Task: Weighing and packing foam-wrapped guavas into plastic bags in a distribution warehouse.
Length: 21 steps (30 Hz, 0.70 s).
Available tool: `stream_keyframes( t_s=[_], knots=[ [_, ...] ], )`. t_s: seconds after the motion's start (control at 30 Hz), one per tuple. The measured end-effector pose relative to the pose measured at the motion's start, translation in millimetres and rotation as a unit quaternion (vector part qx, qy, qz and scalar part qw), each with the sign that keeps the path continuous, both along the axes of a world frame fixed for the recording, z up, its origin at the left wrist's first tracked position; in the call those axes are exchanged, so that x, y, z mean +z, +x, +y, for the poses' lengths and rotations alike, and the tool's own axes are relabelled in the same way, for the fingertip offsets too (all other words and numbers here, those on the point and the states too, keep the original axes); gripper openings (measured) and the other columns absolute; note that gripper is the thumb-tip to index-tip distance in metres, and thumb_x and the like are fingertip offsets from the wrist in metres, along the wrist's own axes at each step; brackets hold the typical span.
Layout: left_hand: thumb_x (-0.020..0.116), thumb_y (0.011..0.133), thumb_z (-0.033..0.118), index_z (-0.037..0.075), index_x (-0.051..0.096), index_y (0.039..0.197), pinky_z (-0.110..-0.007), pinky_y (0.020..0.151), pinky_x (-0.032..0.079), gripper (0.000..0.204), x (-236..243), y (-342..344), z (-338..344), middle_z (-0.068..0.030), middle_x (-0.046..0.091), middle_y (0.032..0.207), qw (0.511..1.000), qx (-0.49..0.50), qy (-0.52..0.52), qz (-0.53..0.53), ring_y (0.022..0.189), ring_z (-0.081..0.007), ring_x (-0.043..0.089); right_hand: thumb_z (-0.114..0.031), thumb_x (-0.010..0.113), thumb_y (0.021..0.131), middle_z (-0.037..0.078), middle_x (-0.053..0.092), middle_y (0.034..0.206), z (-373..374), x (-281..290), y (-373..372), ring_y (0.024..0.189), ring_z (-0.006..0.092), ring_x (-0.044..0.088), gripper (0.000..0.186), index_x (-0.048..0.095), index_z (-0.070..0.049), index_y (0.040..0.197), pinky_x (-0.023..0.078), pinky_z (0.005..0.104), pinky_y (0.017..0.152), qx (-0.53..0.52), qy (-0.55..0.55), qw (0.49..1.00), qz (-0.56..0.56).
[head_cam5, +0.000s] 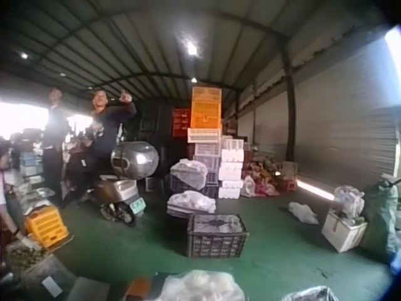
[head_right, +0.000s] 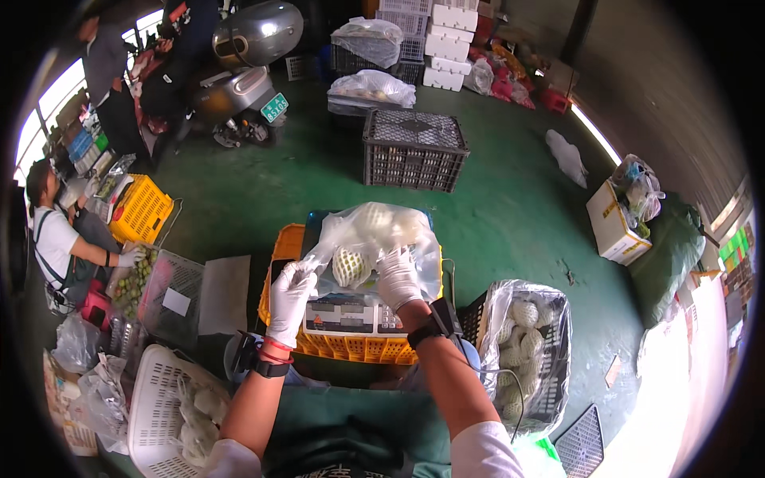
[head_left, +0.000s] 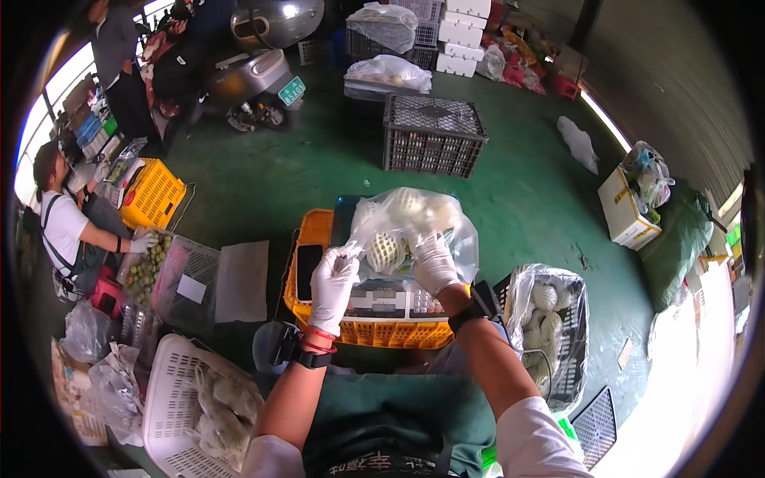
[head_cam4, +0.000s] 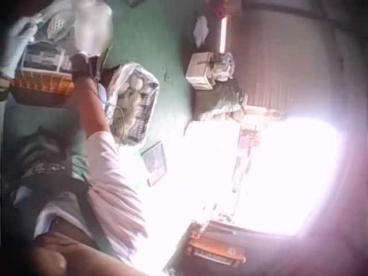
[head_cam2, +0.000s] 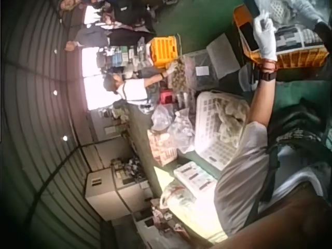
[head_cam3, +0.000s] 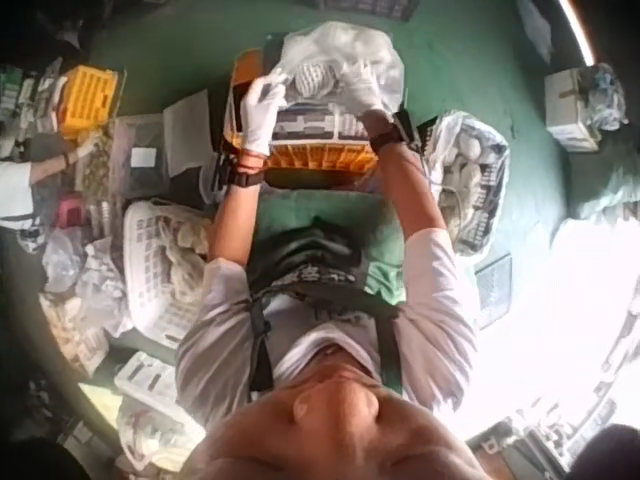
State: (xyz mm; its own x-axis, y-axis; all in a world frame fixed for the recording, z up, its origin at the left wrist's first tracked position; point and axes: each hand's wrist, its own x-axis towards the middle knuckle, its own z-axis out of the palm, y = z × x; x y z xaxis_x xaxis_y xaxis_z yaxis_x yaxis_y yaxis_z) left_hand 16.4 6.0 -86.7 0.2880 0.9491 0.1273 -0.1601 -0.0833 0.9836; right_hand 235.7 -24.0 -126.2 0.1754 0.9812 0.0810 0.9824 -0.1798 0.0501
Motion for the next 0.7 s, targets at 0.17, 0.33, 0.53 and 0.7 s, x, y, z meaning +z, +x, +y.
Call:
stream_keyframes(
  t_s=[0.17,0.33,0.53,0.7],
  knots=[
    [0.062,0.09,0.006,0.004,0.053,0.121,-0.025,0.085,0.048,0.032,17,-24,-4,-0.0018,0.06,0.098,0.985,0.05,0.138,0.088,0.089,-0.0092,0.058,0.013,0.048,0.072,0.018,0.045,0.133,-55,57,-17,0.127,0.0343,0.042,0.06,0.052,-0.008,0.129,0.032,0.0396,0.109,0.104,0.246,0.892,0.366],
    [0.06,0.091,0.003,0.005,0.055,0.12,-0.027,0.092,0.046,0.03,56,-48,-6,-0.0046,0.06,0.115,0.967,0.113,0.202,0.108,0.105,-0.0121,0.057,0.016,0.04,0.083,0.007,0.053,0.126,-102,48,-27,0.122,0.0203,0.049,0.049,0.05,-0.005,0.126,0.037,0.0337,0.105,0.089,0.19,0.746,0.632],
    [0.054,0.093,0.002,0.003,0.057,0.115,-0.027,0.094,0.044,0.022,102,-48,-17,-0.0047,0.06,0.111,0.962,0.08,0.245,0.086,0.104,-0.0117,0.057,0.013,0.043,0.082,0.011,0.056,0.119,-114,35,-50,0.112,0.0202,0.053,0.038,0.053,0.002,0.118,0.041,0.0314,0.097,0.018,0.184,0.73,0.658],
    [0.054,0.092,0.001,0.002,0.058,0.11,-0.029,0.091,0.045,0.018,123,-33,-27,-0.0075,0.059,0.107,0.967,0.035,0.245,0.062,0.101,-0.0158,0.058,0.005,0.057,0.079,0.016,0.054,0.116,-110,42,-94,0.116,0.0297,0.051,0.047,0.051,-0.002,0.125,0.04,0.0357,0.101,0.106,0.165,0.864,0.464]
  ],
)
